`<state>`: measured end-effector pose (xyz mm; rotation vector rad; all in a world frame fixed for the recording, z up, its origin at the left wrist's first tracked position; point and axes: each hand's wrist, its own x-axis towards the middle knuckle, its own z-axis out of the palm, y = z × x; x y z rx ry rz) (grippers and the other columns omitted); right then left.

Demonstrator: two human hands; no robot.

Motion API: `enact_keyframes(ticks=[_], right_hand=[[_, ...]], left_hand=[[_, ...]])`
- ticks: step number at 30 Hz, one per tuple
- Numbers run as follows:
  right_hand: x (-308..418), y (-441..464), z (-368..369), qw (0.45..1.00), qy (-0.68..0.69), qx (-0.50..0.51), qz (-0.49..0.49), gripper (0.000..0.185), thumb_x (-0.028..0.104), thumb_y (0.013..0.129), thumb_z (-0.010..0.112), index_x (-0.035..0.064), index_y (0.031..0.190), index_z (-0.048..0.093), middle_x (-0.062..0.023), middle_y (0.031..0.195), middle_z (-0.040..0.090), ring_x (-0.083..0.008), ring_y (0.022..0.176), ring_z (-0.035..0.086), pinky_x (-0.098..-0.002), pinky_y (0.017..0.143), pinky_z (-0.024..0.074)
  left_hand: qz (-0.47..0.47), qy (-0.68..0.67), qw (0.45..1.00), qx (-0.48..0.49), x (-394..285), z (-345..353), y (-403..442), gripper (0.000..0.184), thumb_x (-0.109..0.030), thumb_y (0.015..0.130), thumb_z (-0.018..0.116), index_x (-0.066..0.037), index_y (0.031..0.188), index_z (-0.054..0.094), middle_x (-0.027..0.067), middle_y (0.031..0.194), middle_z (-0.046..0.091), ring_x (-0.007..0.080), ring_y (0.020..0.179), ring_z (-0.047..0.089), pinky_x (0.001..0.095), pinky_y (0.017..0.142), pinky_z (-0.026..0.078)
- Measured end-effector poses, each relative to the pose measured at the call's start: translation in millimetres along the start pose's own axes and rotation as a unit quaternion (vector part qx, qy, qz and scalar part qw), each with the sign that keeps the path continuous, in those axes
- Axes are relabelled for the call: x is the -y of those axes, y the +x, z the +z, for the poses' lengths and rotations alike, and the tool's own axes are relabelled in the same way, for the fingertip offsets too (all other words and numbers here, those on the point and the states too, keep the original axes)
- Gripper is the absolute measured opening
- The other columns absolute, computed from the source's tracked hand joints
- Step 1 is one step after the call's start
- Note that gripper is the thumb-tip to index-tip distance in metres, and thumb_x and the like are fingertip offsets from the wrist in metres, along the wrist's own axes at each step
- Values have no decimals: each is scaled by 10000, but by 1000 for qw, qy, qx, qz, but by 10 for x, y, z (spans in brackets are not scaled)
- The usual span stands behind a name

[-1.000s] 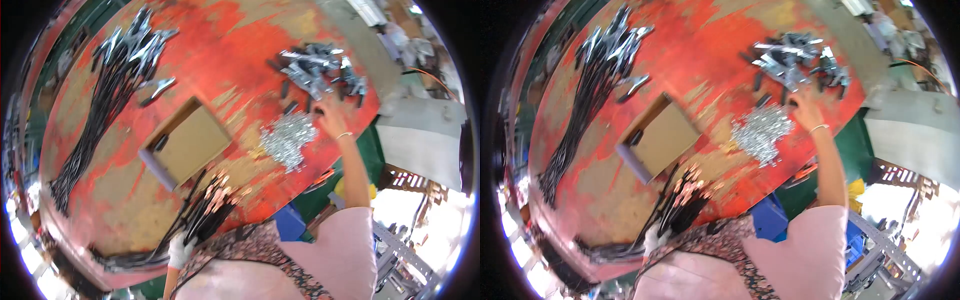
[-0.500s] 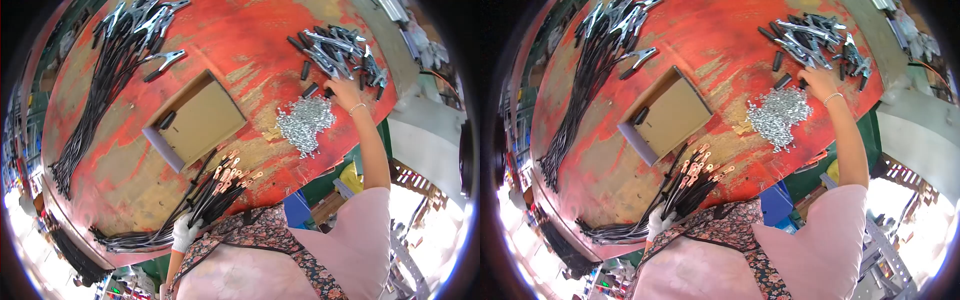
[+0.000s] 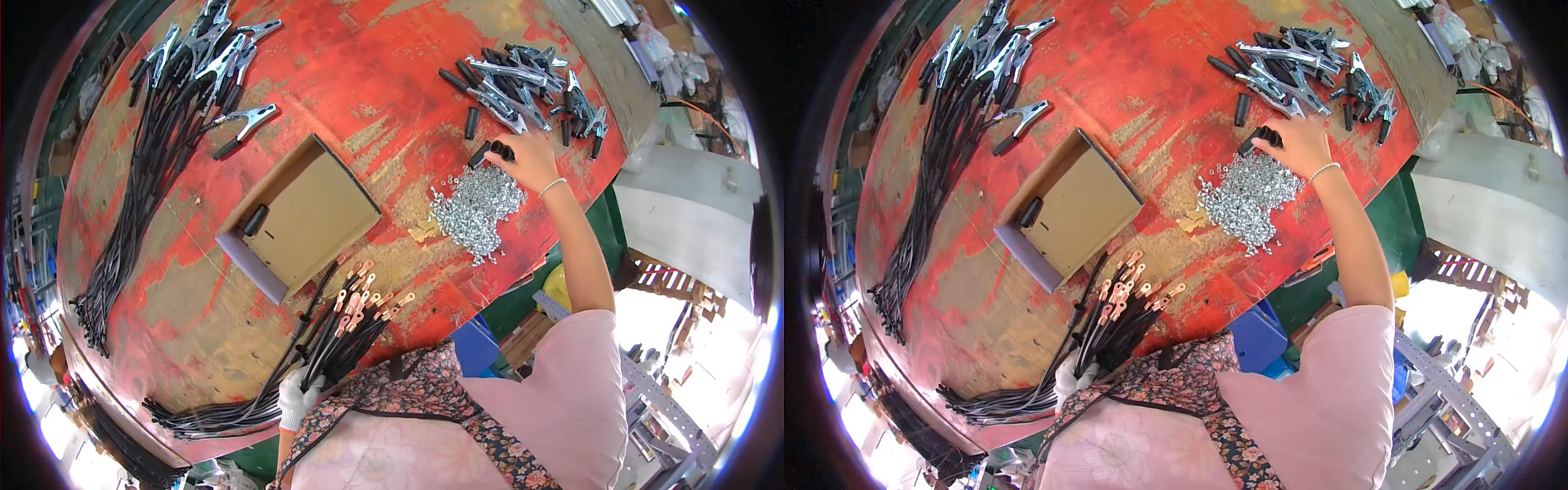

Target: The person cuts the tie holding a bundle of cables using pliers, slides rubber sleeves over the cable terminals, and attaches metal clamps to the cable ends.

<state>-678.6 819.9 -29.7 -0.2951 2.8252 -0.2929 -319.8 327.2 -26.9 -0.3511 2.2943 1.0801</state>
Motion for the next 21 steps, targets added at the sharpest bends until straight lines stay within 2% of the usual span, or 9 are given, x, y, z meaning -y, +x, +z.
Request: enact_keyframes(ticks=[2,4,5,7,11,14,17,18,21], right_hand=[[-9,12,51,988,-149,-8,-27,402,224,829,632,158,1203,501,-139,982,634,-306,889,611,-385,757,483],[7,21,112,986,92,-26,136,357,221,854,584,157,1200,524,-98,897,615,-321,806,609,-405,761,472],[-39,-14,216,971,178,-130,94,298,196,854,576,111,1137,536,-136,867,625,-342,839,615,-408,768,474],[-196,32,412,973,139,-167,78,371,325,835,627,69,1072,499,-202,887,649,-357,875,633,-442,764,480],[147,132,459,971,79,-50,218,582,519,756,681,40,1020,480,-218,870,645,-404,859,628,-467,759,493],[98,228,501,970,100,-48,216,505,367,712,713,29,1021,500,-197,903,658,-389,866,637,-456,761,502],[-25,239,468,924,302,-143,188,387,280,698,676,30,992,641,-116,908,680,-259,829,665,-368,755,502],[-109,315,472,882,396,-75,246,372,285,693,686,41,973,669,-115,904,681,-233,828,659,-344,753,494],[69,392,300,896,364,-82,240,367,267,732,663,35,1014,632,-132,880,676,-281,842,650,-373,749,488]], left_hand=[[14,-7,1000,-8,-93,-30,14,239,-172,718,688,-64,928,652,164,746,630,358,700,608,420,638,475],[7,4,1000,-10,-155,-44,21,239,-163,702,676,-68,920,657,163,743,628,353,693,607,416,634,476],[6,-6,1000,-9,-155,-42,23,237,-158,691,665,-70,910,659,160,738,627,349,685,605,411,631,478],[13,-3,999,-36,-91,3,12,227,-154,696,680,-74,908,662,151,741,635,340,684,615,402,634,486],[27,-24,998,-43,155,86,14,209,-170,704,733,-80,883,674,136,771,655,319,712,639,381,655,504],[-5,-55,997,-48,137,100,11,207,-175,699,720,-75,875,676,136,751,649,309,696,639,370,648,502],[10,-25,997,-66,102,88,-19,229,-192,691,714,-86,891,680,138,714,636,310,664,625,372,622,489],[1,-26,998,-58,125,88,-26,232,-195,690,715,-89,894,682,139,709,633,309,661,623,375,618,487],[-20,-23,999,-31,113,61,-14,269,-221,685,733,-87,913,681,148,727,638,321,669,621,390,626,487]])
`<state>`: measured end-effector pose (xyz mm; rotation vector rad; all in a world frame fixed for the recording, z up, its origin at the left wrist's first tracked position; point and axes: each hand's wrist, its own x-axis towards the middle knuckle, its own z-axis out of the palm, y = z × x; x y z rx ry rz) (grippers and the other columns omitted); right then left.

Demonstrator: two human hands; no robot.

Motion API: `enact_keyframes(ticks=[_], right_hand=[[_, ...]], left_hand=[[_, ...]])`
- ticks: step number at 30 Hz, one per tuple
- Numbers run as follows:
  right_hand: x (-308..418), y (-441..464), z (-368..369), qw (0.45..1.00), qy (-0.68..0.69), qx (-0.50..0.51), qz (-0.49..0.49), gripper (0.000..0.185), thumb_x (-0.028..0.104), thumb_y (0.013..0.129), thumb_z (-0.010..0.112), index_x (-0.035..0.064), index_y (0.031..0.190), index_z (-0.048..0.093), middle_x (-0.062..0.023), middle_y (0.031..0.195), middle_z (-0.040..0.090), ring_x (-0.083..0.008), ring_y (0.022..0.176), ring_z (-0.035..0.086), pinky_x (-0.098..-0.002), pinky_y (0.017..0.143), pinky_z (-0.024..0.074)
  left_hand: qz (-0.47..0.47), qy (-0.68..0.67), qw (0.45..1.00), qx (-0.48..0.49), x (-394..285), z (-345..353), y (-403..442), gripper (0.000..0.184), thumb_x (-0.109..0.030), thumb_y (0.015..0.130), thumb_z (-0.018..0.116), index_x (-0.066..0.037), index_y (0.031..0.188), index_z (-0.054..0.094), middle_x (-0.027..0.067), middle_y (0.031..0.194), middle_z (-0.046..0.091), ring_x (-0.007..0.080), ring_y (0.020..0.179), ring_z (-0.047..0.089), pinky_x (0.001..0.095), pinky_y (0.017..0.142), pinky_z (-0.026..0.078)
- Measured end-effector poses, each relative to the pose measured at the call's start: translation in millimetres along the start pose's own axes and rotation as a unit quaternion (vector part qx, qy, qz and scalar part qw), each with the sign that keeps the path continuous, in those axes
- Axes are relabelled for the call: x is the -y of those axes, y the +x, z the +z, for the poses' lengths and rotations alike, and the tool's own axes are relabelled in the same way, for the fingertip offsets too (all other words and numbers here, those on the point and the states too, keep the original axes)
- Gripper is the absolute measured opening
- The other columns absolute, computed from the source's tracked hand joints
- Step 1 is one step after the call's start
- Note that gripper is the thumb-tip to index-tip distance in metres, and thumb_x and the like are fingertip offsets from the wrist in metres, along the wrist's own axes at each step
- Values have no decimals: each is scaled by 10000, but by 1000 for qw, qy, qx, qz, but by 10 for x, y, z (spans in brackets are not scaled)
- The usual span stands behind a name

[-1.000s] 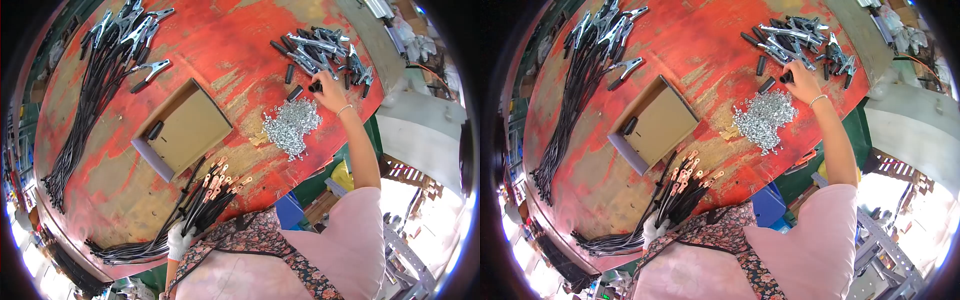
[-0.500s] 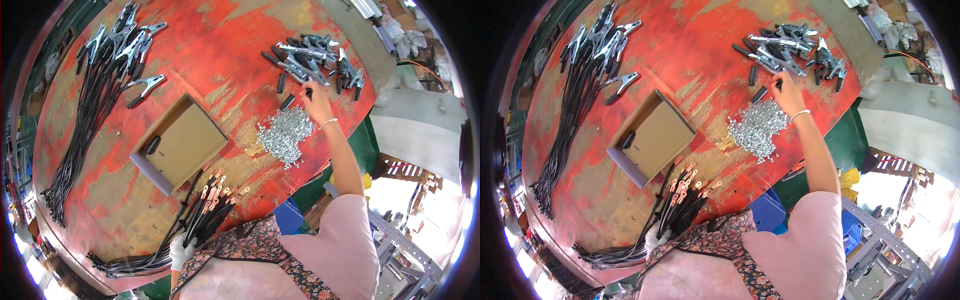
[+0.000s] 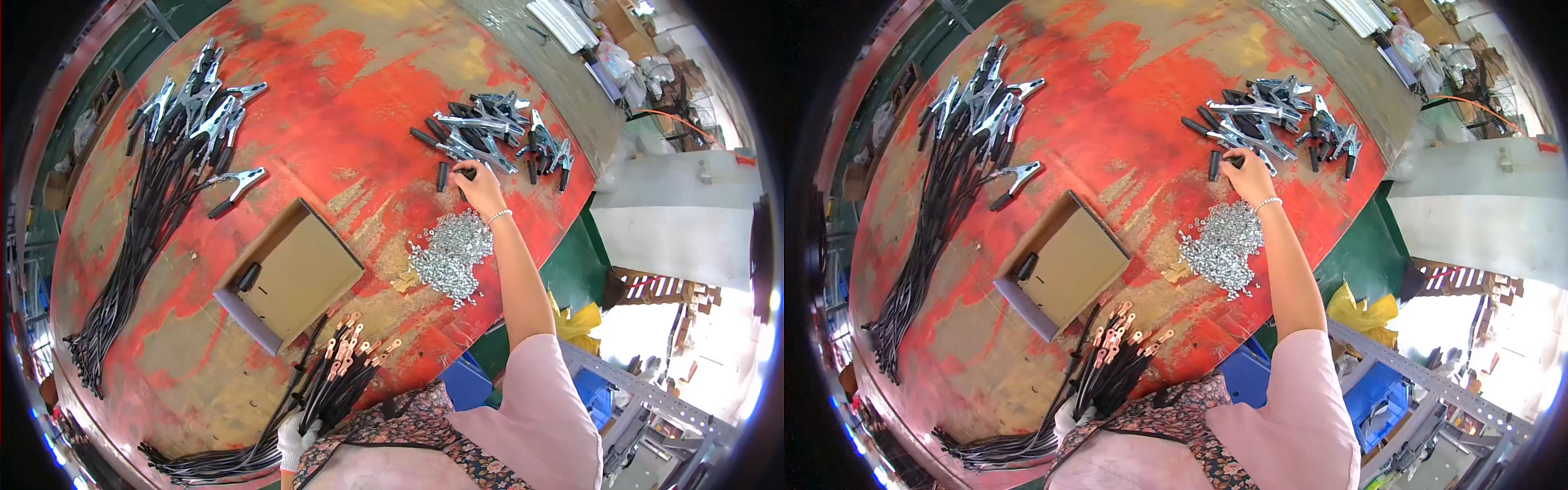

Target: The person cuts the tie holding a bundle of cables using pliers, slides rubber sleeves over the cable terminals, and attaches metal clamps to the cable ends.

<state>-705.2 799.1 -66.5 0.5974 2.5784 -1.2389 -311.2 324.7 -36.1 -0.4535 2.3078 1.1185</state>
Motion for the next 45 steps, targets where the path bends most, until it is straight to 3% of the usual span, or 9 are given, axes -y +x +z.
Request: enact_keyframes(ticks=[3,9,16,18,21,26,37,42,45], right_hand=[[-76,145,241,954,-209,-112,-186,323,204,830,606,36,1093,520,-235,1017,623,-414,963,591,-480,822,461],[257,175,400,918,-376,-45,-118,364,294,812,667,85,1035,469,-223,897,636,-396,850,637,-458,716,497],[1731,-1019,929,946,172,227,-153,259,92,747,655,47,1002,640,1,849,588,-102,703,551,-263,676,471],[1833,-1265,1376,887,51,266,-373,223,86,724,639,52,943,617,-34,891,631,-106,829,585,-271,765,473],[1864,-1466,2060,834,16,328,-443,210,143,736,686,98,919,593,-88,894,624,-252,845,615,-344,765,485],[1873,-1548,2758,751,-289,223,-551,201,151,749,671,94,914,570,-92,961,567,-268,866,623,-414,686,517],[1857,-1536,2938,689,-390,213,-572,160,136,796,600,91,935,534,-105,922,604,-297,853,632,-412,689,521],[2097,-1892,1895,850,59,216,-476,360,143,753,701,121,1104,622,-62,841,643,-211,726,614,-354,621,481],[1868,-2276,1032,894,313,225,-226,290,91,818,651,60,1103,607,-35,833,609,-104,671,547,-258,558,440]], left_hand=[[2,34,999,12,-119,-27,17,287,-255,710,729,-82,934,678,160,787,647,334,720,621,403,662,487],[52,115,992,-21,-282,-53,-70,308,-303,776,681,-106,1012,663,143,854,643,325,827,619,402,738,490],[25,102,994,12,-358,-136,-48,350,-360,802,643,-110,1047,657,128,928,659,316,894,624,394,785,493],[32,96,995,-1,-360,-152,-63,359,-371,809,634,-110,1055,656,132,950,659,316,909,623,393,792,493],[26,94,995,-3,-392,-189,-85,374,-391,823,617,-113,1070,654,138,995,658,320,933,622,392,805,492],[31,84,996,21,-413,-259,-131,402,-414,832,597,-140,1124,630,151,1021,650,330,928,622,398,801,497],[3,38,991,128,-387,-400,-227,483,-410,848,573,-107,1224,570,158,1163,577,335,1099,546,404,923,437],[-31,-88,993,77,-335,-475,-282,472,-305,770,713,-37,1144,608,144,1031,653,247,957,620,333,856,463],[-32,-150,986,70,-334,-555,-336,453,-216,737,768,-28,1121,617,64,925,679,127,829,610,277,779,478]])
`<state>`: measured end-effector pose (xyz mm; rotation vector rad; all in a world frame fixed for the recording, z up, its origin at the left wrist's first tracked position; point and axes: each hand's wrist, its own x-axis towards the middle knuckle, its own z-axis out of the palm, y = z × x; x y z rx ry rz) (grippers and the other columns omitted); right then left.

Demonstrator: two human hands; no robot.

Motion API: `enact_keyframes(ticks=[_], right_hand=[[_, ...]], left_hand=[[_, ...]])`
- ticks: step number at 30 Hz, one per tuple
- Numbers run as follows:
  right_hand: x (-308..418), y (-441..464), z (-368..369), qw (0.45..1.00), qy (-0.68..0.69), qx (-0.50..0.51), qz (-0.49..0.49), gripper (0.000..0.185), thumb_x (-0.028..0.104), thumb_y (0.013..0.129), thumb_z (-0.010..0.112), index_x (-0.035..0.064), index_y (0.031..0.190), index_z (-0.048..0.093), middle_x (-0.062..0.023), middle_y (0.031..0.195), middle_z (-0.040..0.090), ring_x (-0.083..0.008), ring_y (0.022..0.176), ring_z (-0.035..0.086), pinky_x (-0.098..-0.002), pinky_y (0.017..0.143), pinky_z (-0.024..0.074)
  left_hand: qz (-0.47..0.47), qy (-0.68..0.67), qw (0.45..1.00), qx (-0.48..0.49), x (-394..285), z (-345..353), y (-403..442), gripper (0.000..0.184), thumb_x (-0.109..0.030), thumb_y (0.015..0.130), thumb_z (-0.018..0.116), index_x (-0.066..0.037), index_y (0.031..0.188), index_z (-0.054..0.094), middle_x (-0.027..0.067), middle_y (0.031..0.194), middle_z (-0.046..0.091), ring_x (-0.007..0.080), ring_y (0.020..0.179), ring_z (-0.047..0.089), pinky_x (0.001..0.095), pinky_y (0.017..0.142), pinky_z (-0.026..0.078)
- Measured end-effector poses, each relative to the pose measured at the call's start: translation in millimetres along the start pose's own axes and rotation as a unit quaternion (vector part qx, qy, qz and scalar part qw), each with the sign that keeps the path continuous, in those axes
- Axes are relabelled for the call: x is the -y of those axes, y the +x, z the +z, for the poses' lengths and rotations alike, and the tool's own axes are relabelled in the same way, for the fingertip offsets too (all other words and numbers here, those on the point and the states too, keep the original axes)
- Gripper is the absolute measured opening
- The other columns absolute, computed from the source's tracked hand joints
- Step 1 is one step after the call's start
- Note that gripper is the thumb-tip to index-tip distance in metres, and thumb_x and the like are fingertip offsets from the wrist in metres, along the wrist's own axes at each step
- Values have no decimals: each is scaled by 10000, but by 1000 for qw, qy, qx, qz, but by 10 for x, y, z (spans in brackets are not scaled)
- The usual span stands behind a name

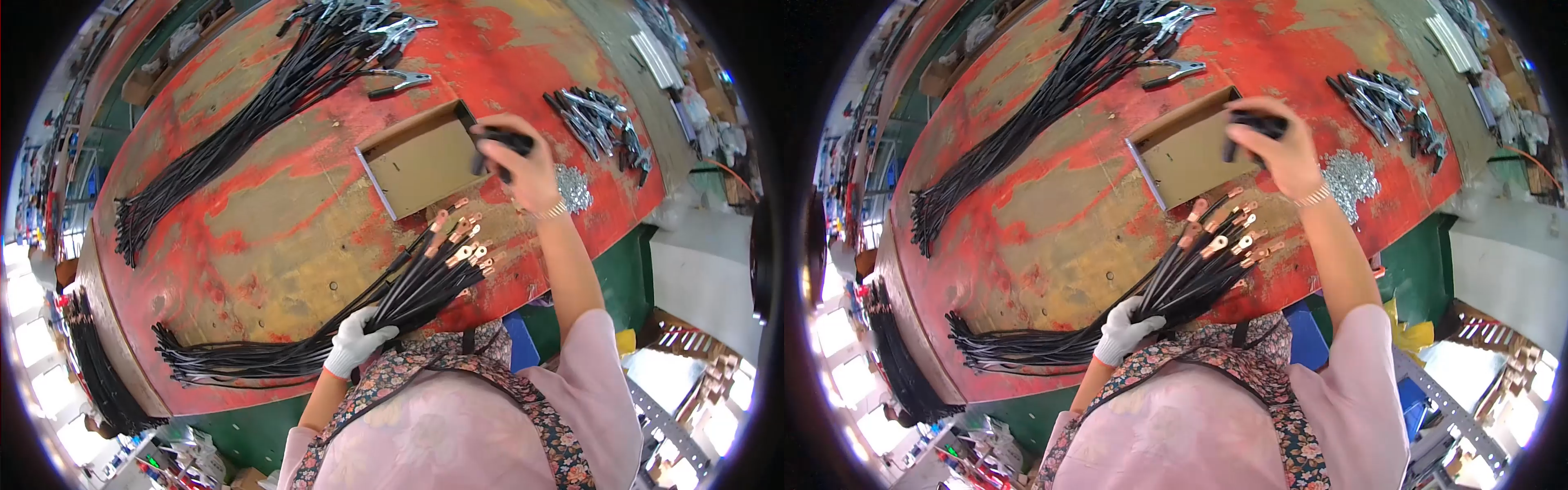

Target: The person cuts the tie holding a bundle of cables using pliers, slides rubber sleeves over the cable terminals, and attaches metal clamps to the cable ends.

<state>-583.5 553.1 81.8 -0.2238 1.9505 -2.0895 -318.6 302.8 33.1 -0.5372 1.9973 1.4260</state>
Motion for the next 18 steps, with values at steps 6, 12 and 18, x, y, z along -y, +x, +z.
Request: enact_keyframes(ticks=[6,12,18], right_hand=[[-329,-1262,-168,908,317,-263,76,253,26,855,566,18,1106,537,-46,836,548,-109,639,538,-255,549,477],[-798,-1582,206,838,394,-348,142,137,107,864,640,20,947,574,-39,736,585,-117,608,563,-245,529,471],[-900,-1592,429,822,416,-359,148,154,112,849,661,36,953,578,-43,729,595,-129,574,555,-248,529,468]], left_hand=[[-18,-138,990,20,191,-93,-17,270,-89,734,770,-12,954,633,3,827,664,62,735,577,231,688,476],[-9,-183,983,7,138,-132,-100,253,-34,701,775,-19,909,632,4,793,659,71,703,589,237,661,496],[11,-97,995,-11,-69,-133,-234,238,-52,705,786,-21,879,626,1,751,647,68,668,579,228,626,482]])
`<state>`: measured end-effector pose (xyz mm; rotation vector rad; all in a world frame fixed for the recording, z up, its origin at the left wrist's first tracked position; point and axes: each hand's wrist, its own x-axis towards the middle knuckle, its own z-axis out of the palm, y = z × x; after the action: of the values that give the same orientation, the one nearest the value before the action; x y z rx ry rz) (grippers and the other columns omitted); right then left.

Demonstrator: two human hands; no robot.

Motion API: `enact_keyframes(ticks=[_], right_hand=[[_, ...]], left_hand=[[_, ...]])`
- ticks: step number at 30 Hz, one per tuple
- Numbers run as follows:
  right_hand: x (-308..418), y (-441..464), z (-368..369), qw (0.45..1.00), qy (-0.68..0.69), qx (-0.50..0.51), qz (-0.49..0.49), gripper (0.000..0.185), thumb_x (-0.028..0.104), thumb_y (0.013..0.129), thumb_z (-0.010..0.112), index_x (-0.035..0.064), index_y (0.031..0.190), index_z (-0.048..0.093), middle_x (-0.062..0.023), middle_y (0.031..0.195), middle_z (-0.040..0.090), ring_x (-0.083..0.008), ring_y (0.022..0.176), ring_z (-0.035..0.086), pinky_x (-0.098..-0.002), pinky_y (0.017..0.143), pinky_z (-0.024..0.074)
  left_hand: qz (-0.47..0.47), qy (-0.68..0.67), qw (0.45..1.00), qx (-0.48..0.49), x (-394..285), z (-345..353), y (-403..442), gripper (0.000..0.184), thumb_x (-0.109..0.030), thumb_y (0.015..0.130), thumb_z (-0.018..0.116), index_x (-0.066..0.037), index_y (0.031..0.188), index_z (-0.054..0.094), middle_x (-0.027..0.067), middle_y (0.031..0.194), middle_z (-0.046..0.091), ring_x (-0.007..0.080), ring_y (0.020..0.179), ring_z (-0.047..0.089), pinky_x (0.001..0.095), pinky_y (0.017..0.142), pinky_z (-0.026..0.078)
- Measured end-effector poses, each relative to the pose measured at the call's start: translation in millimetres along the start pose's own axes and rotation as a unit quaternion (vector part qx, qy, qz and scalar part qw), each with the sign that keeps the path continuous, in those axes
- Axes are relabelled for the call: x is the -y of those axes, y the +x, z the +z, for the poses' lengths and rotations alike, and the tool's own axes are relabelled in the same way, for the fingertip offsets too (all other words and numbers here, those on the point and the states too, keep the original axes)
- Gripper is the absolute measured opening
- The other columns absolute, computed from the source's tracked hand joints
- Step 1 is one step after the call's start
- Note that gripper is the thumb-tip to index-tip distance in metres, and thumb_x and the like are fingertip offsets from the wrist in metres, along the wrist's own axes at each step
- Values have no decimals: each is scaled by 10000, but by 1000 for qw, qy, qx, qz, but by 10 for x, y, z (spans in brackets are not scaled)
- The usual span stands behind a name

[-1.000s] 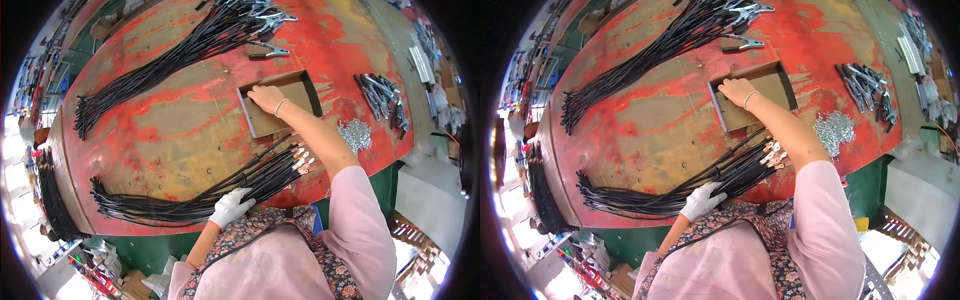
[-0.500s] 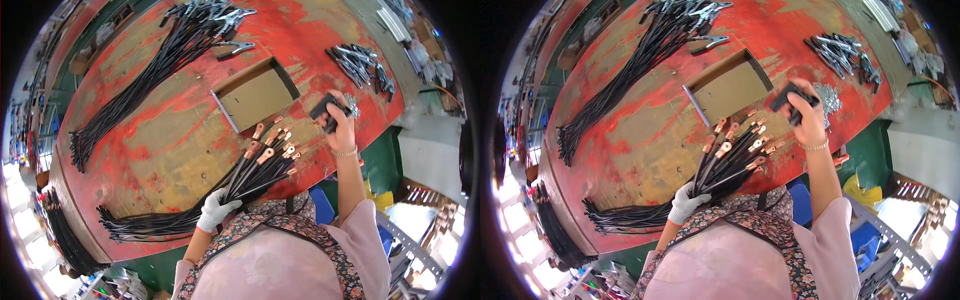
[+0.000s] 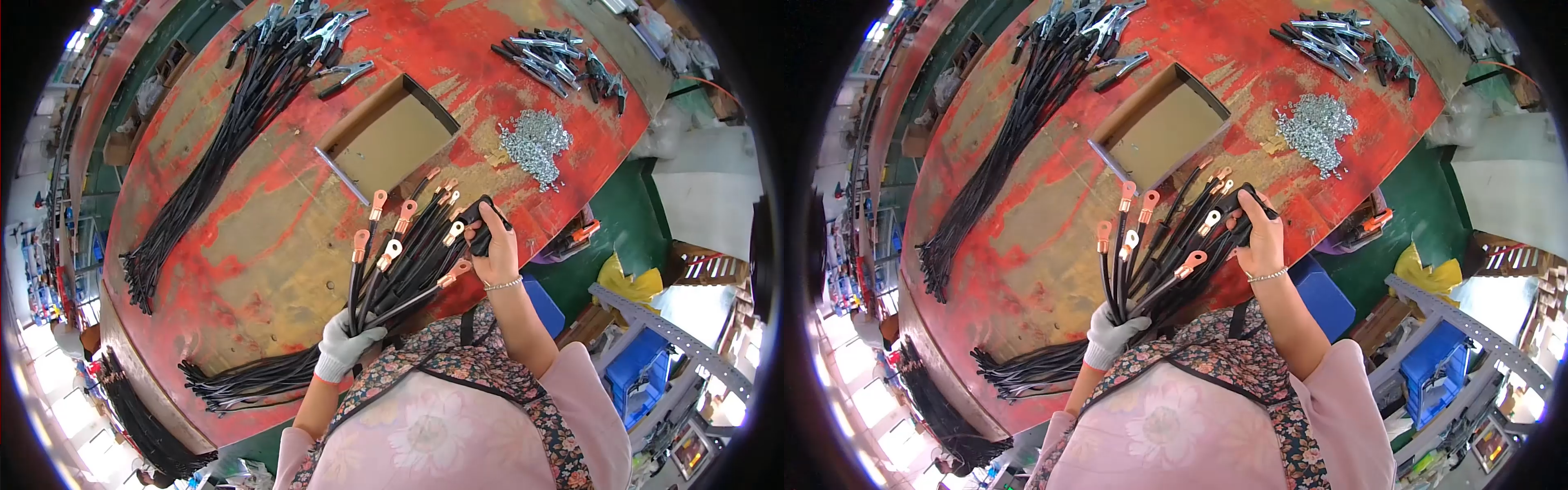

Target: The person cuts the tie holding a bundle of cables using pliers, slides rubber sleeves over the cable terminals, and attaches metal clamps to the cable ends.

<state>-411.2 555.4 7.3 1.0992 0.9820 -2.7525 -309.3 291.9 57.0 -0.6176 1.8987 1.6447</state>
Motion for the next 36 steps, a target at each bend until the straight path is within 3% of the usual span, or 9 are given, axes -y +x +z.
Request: enact_keyframes(ticks=[9,20,23,26,28,29,30,32,36], right_hand=[[21,-158,-3,977,-129,145,-86,295,-52,793,650,4,1068,559,-49,868,608,-112,684,578,-252,595,491],[-586,-391,-153,962,-245,114,-33,434,54,765,732,-8,1160,563,-26,932,599,-106,768,574,-228,660,486],[-856,-437,-247,857,-483,179,1,519,260,690,801,26,1110,605,-74,887,621,-173,831,599,-294,802,481],[-796,-370,-364,569,-708,414,63,541,394,659,776,35,1032,621,-151,894,638,-264,870,616,-314,823,476],[-493,-383,-192,630,-663,383,129,521,310,670,806,27,1057,602,-77,933,634,-188,883,597,-297,833,469],[-471,-332,-224,733,-534,420,-27,457,262,736,761,31,1088,581,-48,899,638,-199,866,604,-307,841,467],[-386,-290,-277,780,-484,397,-29,369,193,806,695,34,1110,560,-47,905,636,-193,831,607,-309,809,474],[4,-288,-51,873,-369,270,172,301,140,849,631,41,1121,547,-84,954,629,-187,822,613,-303,783,480],[154,-87,14,985,-78,133,83,288,106,899,599,35,1161,503,-86,932,605,-199,841,621,-316,716,518]], left_hand=[[-8,28,999,23,-66,29,20,247,-74,708,786,-21,887,624,-6,725,637,59,626,559,229,589,469],[-4,9,1000,6,278,71,242,289,-160,708,797,-15,912,654,-14,730,628,54,642,525,237,604,446],[45,-5,998,-52,277,74,266,256,-144,741,770,-17,933,656,-6,764,638,71,664,540,233,626,445],[-12,-95,995,-33,263,9,301,244,-123,784,730,-11,980,638,13,811,647,79,700,557,231,644,453],[-11,-126,992,-28,163,8,267,256,-94,808,696,12,1025,611,34,836,650,86,724,572,231,662,464],[-11,-160,987,-11,98,20,250,264,-86,808,692,22,1033,604,45,836,652,92,725,579,232,666,469],[-11,-193,981,6,70,28,244,273,-78,808,687,32,1041,597,56,836,654,99,726,587,233,670,474],[-20,-185,982,12,87,19,228,271,-72,802,689,36,1033,598,62,834,656,105,727,594,239,675,480],[-21,-141,989,36,189,-11,223,262,-60,789,692,42,1014,606,77,841,662,123,737,618,249,686,497]])
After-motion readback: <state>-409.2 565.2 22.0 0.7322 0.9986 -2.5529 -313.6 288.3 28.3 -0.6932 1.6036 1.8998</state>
